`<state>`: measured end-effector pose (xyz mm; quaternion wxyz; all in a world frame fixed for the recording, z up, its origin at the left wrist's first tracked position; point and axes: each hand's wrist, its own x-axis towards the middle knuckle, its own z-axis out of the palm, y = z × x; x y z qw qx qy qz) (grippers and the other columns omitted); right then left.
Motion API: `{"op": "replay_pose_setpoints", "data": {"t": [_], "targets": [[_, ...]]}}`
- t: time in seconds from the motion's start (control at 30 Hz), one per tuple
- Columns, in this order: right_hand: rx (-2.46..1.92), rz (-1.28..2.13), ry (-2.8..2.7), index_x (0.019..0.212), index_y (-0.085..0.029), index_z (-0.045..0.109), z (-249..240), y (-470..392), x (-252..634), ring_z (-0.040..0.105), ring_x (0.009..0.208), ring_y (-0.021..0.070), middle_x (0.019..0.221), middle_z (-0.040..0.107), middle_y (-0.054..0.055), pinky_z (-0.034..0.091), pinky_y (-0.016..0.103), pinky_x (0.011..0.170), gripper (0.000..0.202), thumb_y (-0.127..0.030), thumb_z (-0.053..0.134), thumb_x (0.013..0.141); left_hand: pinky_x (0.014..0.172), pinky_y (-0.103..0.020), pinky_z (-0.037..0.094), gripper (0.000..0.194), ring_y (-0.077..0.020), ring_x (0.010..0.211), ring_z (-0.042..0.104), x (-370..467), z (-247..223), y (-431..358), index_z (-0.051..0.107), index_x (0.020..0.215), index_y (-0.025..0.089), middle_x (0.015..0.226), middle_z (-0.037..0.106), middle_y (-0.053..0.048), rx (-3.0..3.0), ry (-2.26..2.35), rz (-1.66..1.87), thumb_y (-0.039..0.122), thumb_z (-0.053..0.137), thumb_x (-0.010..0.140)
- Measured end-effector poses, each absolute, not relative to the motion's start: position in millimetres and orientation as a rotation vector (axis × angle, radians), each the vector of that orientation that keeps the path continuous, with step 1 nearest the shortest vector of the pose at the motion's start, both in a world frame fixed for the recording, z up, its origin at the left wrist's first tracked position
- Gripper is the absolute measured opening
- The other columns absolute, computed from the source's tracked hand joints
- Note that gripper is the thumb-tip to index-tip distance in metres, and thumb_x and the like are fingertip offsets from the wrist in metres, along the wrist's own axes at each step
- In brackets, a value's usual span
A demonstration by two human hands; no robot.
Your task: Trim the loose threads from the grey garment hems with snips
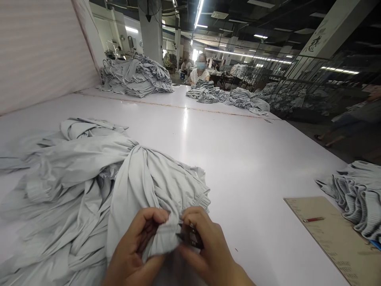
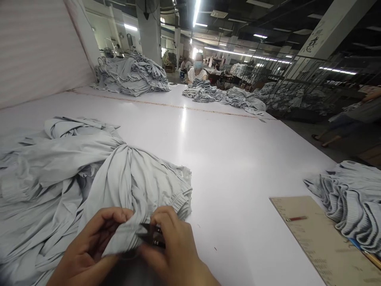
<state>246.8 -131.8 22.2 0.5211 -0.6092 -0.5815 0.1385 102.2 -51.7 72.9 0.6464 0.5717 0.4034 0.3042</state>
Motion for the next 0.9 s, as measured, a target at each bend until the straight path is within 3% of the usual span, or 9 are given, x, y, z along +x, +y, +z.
{"op": "replay_pose_setpoints", "data": {"t": [0.1, 0.17, 0.23, 0.4, 0.7, 0.9], "targets": [[-1.597, 0.374, -1.288, 0.081, -0.022, 0.046, 23.5, -128.9, 257.6, 0.047, 0.061, 0.0132, 0.07, 0.05, -0.003, 0.036, 0.023, 0.055, 0.008, -0.019, 0.052, 0.086, 0.062, -0.016, 0.046, 0.013, -0.0132, 0.065, 0.052, 100.0, 74.3, -39.4, 0.063, 0.07, 0.02, 0.066, 0.056, 0.003, 1.41, 0.893, 0.51, 0.03, 0.072, 0.068], [-1.665, 0.328, -1.233, 0.08, -0.022, 0.045, 27.8, -129.8, 261.1, 0.043, 0.06, 0.0129, 0.07, 0.046, -0.003, 0.033, 0.023, 0.053, 0.011, -0.02, 0.05, 0.088, 0.05, -0.016, 0.038, 0.028, -0.0102, 0.053, 0.043, 98.4, 73.3, -31.2, 0.059, 0.057, 0.016, 0.054, 0.049, 0.004, 1.316, 0.882, 0.338, 0.038, 0.07, 0.072], [-1.693, 0.331, -1.214, 0.08, -0.022, 0.045, 32.6, -133.6, 259.9, 0.042, 0.061, 0.0129, 0.073, 0.045, -0.003, 0.032, 0.023, 0.053, 0.012, -0.025, 0.053, 0.089, 0.048, -0.016, 0.036, 0.033, -0.0096, 0.05, 0.043, 97.4, 72.0, -26.3, 0.059, 0.055, 0.014, 0.048, 0.05, 0.003, 1.151, 0.891, 0.268, 0.04, 0.068, 0.074], [-1.501, 0.714, -1.324, 0.079, -0.023, 0.048, 39.9, -146.4, 245.8, 0.042, 0.061, 0.0126, 0.072, 0.045, -0.004, 0.033, 0.023, 0.055, 0.02, -0.038, 0.054, 0.091, 0.05, -0.019, 0.041, 0.025, -0.0126, 0.051, 0.051, 97.6, 70.9, -27.8, 0.064, 0.066, 0.015, 0.054, 0.062, 0.0, 1.006, 0.882, 0.297, 0.039, 0.069, 0.073], [-1.541, 0.38, -1.544, 0.073, -0.02, 0.053, 37.0, -139.4, 233.3, 0.044, 0.054, 0.0123, 0.068, 0.047, -0.002, 0.031, 0.024, 0.047, 0.026, -0.036, 0.052, 0.093, 0.054, -0.019, 0.038, 0.048, -0.013, 0.057, 0.035, 92.1, 69.6, -35.8, 0.044, 0.058, 0.02, 0.059, 0.037, 0.005, 1.539, 0.84, 0.284, 0.059, 0.046, 0.086], [-1.61, 0.531, -1.422, 0.075, -0.022, 0.05, 41.0, -143.0, 248.0, 0.048, 0.059, 0.0123, 0.07, 0.049, -0.003, 0.035, 0.022, 0.052, 0.024, -0.035, 0.049, 0.095, 0.053, -0.021, 0.037, 0.049, -0.0136, 0.057, 0.034, 94.5, 67.3, -35.7, 0.041, 0.061, 0.021, 0.061, 0.035, 0.004, 1.557, 0.827, 0.175, 0.062, 0.039, 0.087]]}}
